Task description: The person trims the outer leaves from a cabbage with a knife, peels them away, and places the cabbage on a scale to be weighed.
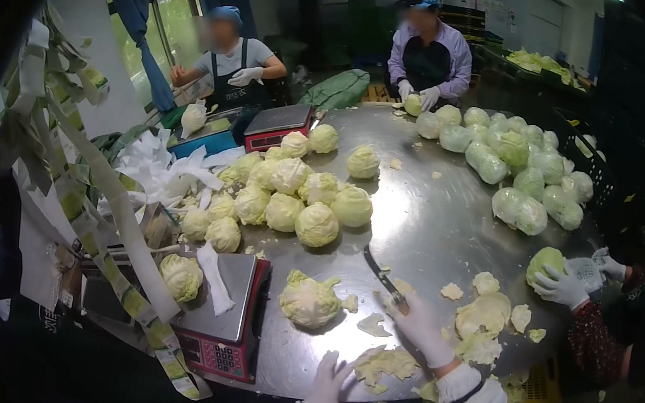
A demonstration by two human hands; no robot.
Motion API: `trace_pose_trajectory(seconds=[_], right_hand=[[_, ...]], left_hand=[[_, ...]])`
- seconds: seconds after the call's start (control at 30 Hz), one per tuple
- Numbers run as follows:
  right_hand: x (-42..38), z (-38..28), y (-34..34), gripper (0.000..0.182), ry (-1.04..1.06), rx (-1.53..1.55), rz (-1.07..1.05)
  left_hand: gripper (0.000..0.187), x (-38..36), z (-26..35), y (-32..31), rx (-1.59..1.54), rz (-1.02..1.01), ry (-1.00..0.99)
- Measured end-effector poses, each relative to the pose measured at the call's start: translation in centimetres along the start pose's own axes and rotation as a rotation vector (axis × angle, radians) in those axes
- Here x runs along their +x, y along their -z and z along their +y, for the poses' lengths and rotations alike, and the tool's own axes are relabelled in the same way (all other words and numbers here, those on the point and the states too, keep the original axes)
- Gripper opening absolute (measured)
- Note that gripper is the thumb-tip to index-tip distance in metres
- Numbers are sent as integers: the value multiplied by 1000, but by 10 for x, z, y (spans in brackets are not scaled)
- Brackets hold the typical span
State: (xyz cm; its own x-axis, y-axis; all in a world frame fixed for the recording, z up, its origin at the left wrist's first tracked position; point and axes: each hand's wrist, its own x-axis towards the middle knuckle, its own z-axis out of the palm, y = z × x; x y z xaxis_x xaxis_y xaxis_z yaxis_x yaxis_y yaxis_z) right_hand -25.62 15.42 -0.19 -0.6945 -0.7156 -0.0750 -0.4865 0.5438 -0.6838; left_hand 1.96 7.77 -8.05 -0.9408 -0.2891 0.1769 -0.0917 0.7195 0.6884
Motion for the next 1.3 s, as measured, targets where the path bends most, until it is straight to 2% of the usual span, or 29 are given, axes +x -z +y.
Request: trace_pose_trajectory(seconds=[0.07,0.1,0.17,0.2,0.27,0.33,0.4,0.43,0.47,0.5,0.53,0.6,0.63,0.67,0.7,0.73,0.77,0.8,0.83,0.9,0.93,1.0,1.03,1.07,1.13,1.17,1.2,1.27,1.3], right_hand=[[48,7,-17,30,156,49,19],[75,17,-29,30,158,51,10],[121,39,-54,35,324,-233,74],[134,48,-64,35,323,-227,62],[149,66,-78,39,110,-356,-100],[142,68,-71,37,82,-372,-79],[122,68,-50,32,-74,-248,-215],[104,77,-43,32,-49,-152,-130],[87,86,-32,32,-97,-180,-123],[69,95,-21,31,-145,-207,-115],[49,107,-9,30,-84,-229,-66],[0,134,12,27,8,-256,14],[-24,150,19,26,40,-261,46],[-45,172,22,25,18,-280,62],[-66,192,27,24,-4,-299,79],[-84,207,36,25,-102,-285,77],[-102,218,45,25,-197,-269,80],[-122,223,49,26,-273,-160,185],[-133,220,62,26,-281,-239,162],[-156,234,58,27,-232,-285,296],[-158,223,57,17,-155,-317,376],[-153,187,51,17,-183,-121,430],[-154,177,51,29,-236,9,341],[-151,170,48,41,-290,140,252],[-135,146,30,17,-228,354,380],[-133,144,25,21,-280,298,320],[-129,151,9,23,-274,413,328],[-129,164,-13,23,-252,183,395],[-130,166,-16,29,-311,160,345]], left_hand=[[114,24,0,-11,213,-103,29],[114,38,-6,-19,214,-103,39],[120,68,-27,-36,355,-114,71],[120,84,-37,-40,354,-119,83],[125,115,-48,-45,325,13,92],[126,140,-46,-50,386,-66,133],[128,149,-40,-66,443,-148,159],[128,153,-35,-75,432,-156,73],[127,159,-30,-82,421,-159,-15],[121,162,-15,-82,463,-281,-59],[121,170,-5,-74,463,-286,-70],[108,191,13,-45,87,-747,-136],[92,198,20,-16,-81,-489,-115],[80,213,13,6,-62,-227,-175],[69,240,10,41,-22,-112,-82],[66,264,5,75,14,69,-61],[65,288,-32,96,102,148,-39],[71,310,-62,119,149,180,74],[79,329,-95,132,210,252,128],[97,361,-157,153,324,196,306],[108,373,-182,160,357,150,349],[122,394,-212,171,343,-31,451],[126,403,-220,174,335,-112,483],[126,410,-227,177,344,-118,467],[128,416,-228,177,222,-221,464],[128,414,-224,173,224,-240,471],[123,407,-208,175,209,-237,460],[119,397,-202,176,206,-245,456],[114,387,-204,174,192,-180,404]])
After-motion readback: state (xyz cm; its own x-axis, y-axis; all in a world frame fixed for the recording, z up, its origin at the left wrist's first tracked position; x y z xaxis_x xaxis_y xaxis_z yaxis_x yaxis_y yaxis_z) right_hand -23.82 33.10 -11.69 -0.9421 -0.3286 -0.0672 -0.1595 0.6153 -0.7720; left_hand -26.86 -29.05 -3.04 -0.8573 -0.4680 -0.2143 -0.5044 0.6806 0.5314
